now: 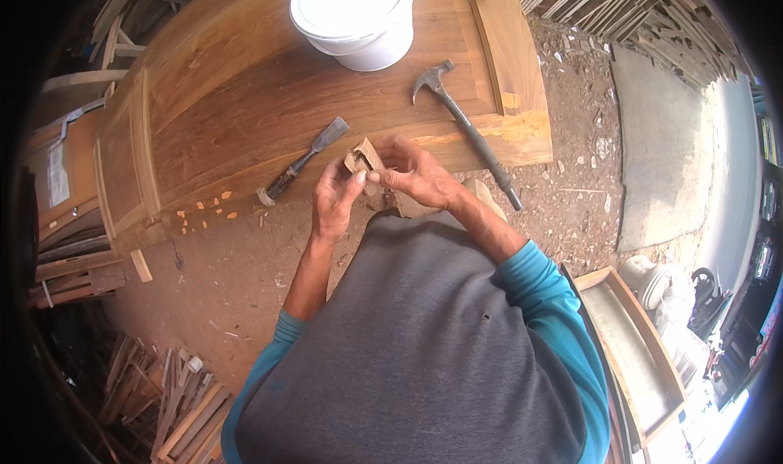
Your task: The person splits and shapes small wooden pieces using a chisel and a hammer, and fits a wooden piece into a slot on the edge of a wooden door.
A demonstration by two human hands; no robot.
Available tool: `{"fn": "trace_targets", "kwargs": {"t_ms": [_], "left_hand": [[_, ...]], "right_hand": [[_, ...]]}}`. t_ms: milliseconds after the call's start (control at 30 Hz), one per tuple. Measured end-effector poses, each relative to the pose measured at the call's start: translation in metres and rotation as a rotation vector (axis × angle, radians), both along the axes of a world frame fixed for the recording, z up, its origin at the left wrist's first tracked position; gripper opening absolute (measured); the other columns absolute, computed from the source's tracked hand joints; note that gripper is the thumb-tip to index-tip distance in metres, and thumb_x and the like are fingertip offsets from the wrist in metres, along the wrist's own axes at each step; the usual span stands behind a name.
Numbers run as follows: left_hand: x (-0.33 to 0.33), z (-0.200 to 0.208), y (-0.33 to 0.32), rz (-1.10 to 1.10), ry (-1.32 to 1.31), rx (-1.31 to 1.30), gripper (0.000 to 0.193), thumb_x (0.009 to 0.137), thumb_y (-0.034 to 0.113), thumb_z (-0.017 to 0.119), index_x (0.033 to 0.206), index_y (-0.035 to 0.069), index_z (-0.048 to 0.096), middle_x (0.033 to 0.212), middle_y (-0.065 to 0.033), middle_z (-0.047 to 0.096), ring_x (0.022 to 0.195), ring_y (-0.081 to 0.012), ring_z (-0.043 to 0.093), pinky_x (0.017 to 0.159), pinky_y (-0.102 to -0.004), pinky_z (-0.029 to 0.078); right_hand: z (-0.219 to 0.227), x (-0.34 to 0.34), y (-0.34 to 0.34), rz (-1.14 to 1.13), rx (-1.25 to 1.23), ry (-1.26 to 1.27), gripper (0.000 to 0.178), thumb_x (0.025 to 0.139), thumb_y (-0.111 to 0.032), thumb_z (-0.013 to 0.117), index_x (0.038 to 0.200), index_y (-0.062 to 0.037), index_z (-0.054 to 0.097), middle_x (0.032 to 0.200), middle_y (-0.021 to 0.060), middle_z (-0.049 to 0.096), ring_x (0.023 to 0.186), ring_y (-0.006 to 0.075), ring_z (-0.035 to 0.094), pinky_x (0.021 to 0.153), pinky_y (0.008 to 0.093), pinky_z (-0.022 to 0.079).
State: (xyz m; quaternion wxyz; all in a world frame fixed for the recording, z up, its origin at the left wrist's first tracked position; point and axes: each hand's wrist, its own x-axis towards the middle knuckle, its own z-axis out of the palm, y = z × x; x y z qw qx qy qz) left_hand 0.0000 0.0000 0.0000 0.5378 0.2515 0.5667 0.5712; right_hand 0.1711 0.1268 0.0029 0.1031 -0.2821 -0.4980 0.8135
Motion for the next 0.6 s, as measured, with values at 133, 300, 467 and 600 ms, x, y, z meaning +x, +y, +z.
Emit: {"fn": "trace_targets", "kwargs": {"t_ms": [133,300,467,600], "left_hand": [[0.004,0.009,-0.001,0.038,-0.039,0.066,0.068,0.094,0.029,0.081,0.14,-0.009,0.049,0.128,-0.0173,0.064,0.117,-0.0216,0.063,0.101,-0.0356,0.053],[0.005,0.021,0.002,0.018,0.065,0.059,0.066,0.089,0.03,0.086,0.133,-0.006,0.053,0.121,-0.0138,0.066,0.109,-0.02,0.065,0.098,-0.0357,0.054],[-0.002,0.011,-0.007,-0.027,0.231,0.083,0.068,0.08,0.035,0.093,0.125,-0.001,0.058,0.107,-0.0109,0.069,0.099,-0.0187,0.067,0.087,-0.0348,0.058],[-0.006,0.031,-0.01,-0.077,0.224,0.021,0.07,0.076,0.036,0.095,0.123,-0.001,0.06,0.105,-0.011,0.07,0.099,-0.0181,0.067,0.086,-0.035,0.058]], "right_hand": [[0.012,0.002,-0.001,0.032,0.014,-0.042,0.075,0.091,-0.035,0.082,0.145,0.0064,0.049,0.136,0.0238,0.062,0.13,0.0316,0.06,0.108,0.0423,0.051],[0.016,0.006,-0.002,0.073,0.028,-0.01,0.072,0.09,-0.029,0.084,0.144,0.0053,0.051,0.135,0.0226,0.064,0.128,0.0292,0.062,0.106,0.0409,0.053],[0.029,0.011,-0.003,0.146,0.118,0.045,0.07,0.092,-0.026,0.081,0.148,0.0029,0.05,0.136,0.0211,0.065,0.127,0.0297,0.063,0.107,0.0417,0.053],[0.051,0.017,-0.006,0.211,0.171,-0.053,0.068,0.093,-0.023,0.079,0.149,0.0025,0.049,0.134,0.0221,0.066,0.126,0.0308,0.065,0.106,0.0433,0.054]]}}
